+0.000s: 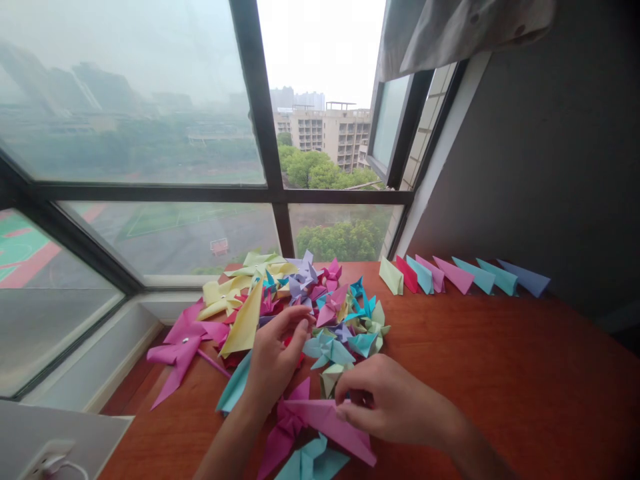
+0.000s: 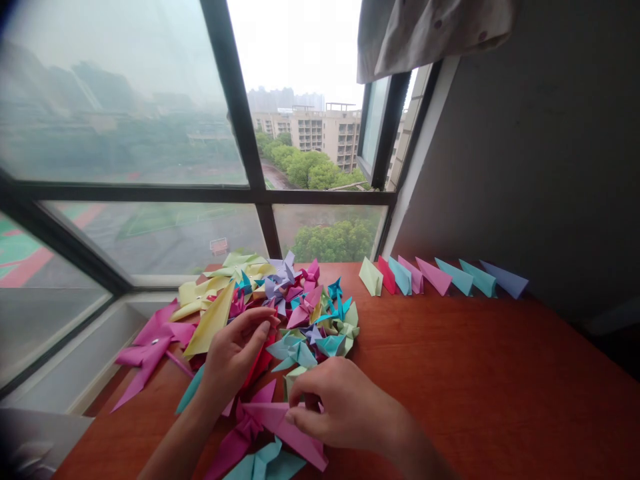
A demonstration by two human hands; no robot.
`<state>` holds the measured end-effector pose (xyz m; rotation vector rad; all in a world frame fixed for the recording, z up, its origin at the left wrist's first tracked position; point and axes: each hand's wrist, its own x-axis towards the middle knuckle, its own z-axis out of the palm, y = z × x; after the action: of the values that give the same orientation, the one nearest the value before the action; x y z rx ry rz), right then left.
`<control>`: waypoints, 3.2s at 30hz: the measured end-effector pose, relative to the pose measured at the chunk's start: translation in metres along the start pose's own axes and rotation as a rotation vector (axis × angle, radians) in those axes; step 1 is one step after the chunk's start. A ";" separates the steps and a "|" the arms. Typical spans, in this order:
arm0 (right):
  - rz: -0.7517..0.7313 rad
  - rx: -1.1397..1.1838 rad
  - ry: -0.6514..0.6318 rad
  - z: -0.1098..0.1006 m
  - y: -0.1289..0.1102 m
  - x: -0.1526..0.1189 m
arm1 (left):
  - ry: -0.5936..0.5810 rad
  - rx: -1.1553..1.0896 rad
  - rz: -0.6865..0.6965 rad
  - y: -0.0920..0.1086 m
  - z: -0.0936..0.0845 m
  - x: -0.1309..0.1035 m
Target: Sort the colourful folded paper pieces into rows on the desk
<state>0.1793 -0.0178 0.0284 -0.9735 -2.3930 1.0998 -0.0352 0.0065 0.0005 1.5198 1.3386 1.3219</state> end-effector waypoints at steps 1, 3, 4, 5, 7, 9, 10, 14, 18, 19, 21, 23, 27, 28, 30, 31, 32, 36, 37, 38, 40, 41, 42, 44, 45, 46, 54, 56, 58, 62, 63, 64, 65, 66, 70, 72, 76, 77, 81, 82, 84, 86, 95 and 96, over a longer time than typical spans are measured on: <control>0.021 -0.034 0.001 0.004 0.000 0.001 | -0.002 0.005 0.002 0.000 0.000 0.000; 0.066 -0.107 0.011 0.012 0.003 0.003 | -0.012 0.032 0.010 0.001 0.001 -0.001; 0.082 -0.138 0.020 0.017 0.005 0.004 | -0.015 0.055 0.016 0.001 0.001 -0.001; 0.092 -0.162 0.028 0.021 0.007 0.006 | -0.014 0.080 0.024 0.002 0.001 -0.001; 0.104 -0.183 0.037 0.028 0.010 0.008 | -0.009 0.124 0.040 0.004 0.001 -0.001; 0.119 -0.186 0.048 0.032 0.011 0.010 | -0.002 0.148 0.055 0.005 0.000 0.000; 0.127 -0.184 0.052 0.032 0.011 0.010 | -0.001 0.152 0.061 0.005 0.000 0.000; 0.122 -0.145 0.034 0.033 0.012 0.010 | 0.000 0.148 0.070 0.004 -0.002 0.000; 0.067 -0.115 0.016 0.036 0.013 0.011 | -0.006 0.186 0.086 0.003 -0.002 0.000; 0.056 -0.102 0.010 0.037 0.014 0.012 | -0.004 0.197 0.090 0.003 -0.002 0.000; 0.050 -0.075 0.010 0.039 0.014 0.012 | 0.003 0.207 0.094 0.004 -0.002 0.000; 0.054 -0.063 0.022 0.041 0.014 0.012 | 0.005 0.204 0.092 0.005 -0.002 0.000; 0.011 -0.086 0.034 0.047 0.016 0.011 | 0.002 0.203 0.091 0.006 -0.002 0.000; -0.003 -0.093 0.046 0.048 0.017 0.012 | 0.003 0.208 0.094 0.006 -0.002 0.000; -0.028 -0.076 0.081 0.047 0.017 0.012 | 0.009 0.215 0.098 0.006 -0.002 0.000; -0.038 -0.051 0.100 0.045 0.016 0.013 | 0.014 0.215 0.097 0.005 -0.003 0.001; -0.047 -0.016 0.119 0.042 0.015 0.013 | 0.018 0.211 0.096 0.005 -0.004 0.001; -0.088 0.170 0.178 0.026 0.009 0.011 | 0.051 0.170 0.087 0.001 -0.009 0.004; -0.095 0.209 0.201 0.022 0.008 0.010 | 0.064 0.156 0.081 0.001 -0.011 0.004; -0.101 0.241 0.234 0.019 0.007 0.010 | 0.079 0.140 0.070 0.001 -0.013 0.005; -0.108 0.288 0.324 0.013 0.009 0.008 | 0.109 0.108 0.038 0.002 -0.015 0.006; -0.105 0.310 0.374 0.012 0.011 0.008 | 0.121 0.094 0.022 0.003 -0.016 0.006; -0.098 0.331 0.426 0.011 0.014 0.008 | 0.129 0.086 0.008 0.004 -0.016 0.006; -0.071 0.359 0.530 0.010 0.021 0.010 | 0.127 0.083 -0.009 0.006 -0.016 0.006; -0.059 0.358 0.584 0.010 0.024 0.011 | 0.117 0.080 -0.012 0.007 -0.016 0.006; -0.053 0.344 0.639 0.010 0.027 0.012 | 0.102 0.071 -0.015 0.007 -0.015 0.006; -0.416 -0.293 0.971 0.006 0.041 0.017 | -0.130 -0.266 -0.182 0.008 -0.001 0.000; -0.495 -0.432 0.917 0.008 0.042 0.017 | -0.164 -0.292 -0.234 0.008 0.001 -0.002; -0.523 -0.511 0.878 0.010 0.044 0.016 | -0.143 -0.300 -0.256 0.007 0.001 -0.002; -0.504 -0.543 0.891 0.012 0.049 0.018 | -0.062 -0.365 -0.257 0.005 0.000 0.000; -0.497 -0.534 0.903 0.012 0.050 0.019 | -0.050 -0.383 -0.257 0.005 0.000 0.001; -0.495 -0.519 0.917 0.011 0.051 0.019 | -0.038 -0.397 -0.257 0.005 0.000 0.001; -0.493 -0.497 0.933 0.010 0.051 0.018 | -0.025 -0.408 -0.256 0.004 0.000 0.001; -0.491 -0.471 0.954 0.009 0.051 0.018 | -0.012 -0.413 -0.255 0.004 0.000 0.001; -0.420 -0.357 1.074 0.003 0.050 0.016 | 0.018 -0.390 -0.241 0.006 -0.001 0.002; -0.375 -0.317 1.100 0.001 0.052 0.017 | 0.012 -0.362 -0.236 0.008 -0.001 0.003; -0.382 -0.289 1.014 0.002 0.063 0.024 | -0.044 -0.273 -0.202 0.012 0.001 0.003; -0.391 -0.288 0.992 0.003 0.066 0.025 | -0.066 -0.252 -0.186 0.012 0.001 0.002; -0.397 -0.292 0.954 0.003 0.074 0.028 | -0.069 -0.167 -0.060 0.007 -0.001 0.001; -0.394 -0.294 0.952 0.001 0.074 0.027 | -0.050 -0.131 -0.015 0.005 -0.002 0.001; -0.389 -0.297 0.952 -0.001 0.074 0.026 | -0.029 -0.021 0.085 0.003 -0.007 0.002; -0.381 -0.304 0.953 -0.003 0.074 0.025 | -0.046 0.124 0.186 0.002 -0.010 0.003; -0.408 -0.335 0.912 -0.001 0.072 0.026 | -0.060 0.326 0.300 0.002 -0.008 0.004; -0.406 -0.328 0.918 -0.001 0.072 0.026 | -0.064 0.306 0.281 0.001 -0.007 0.004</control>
<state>0.1934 0.0342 -0.0256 -0.7817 -1.8599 0.0479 -0.0423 0.0093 0.0044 2.0018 1.3706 1.2624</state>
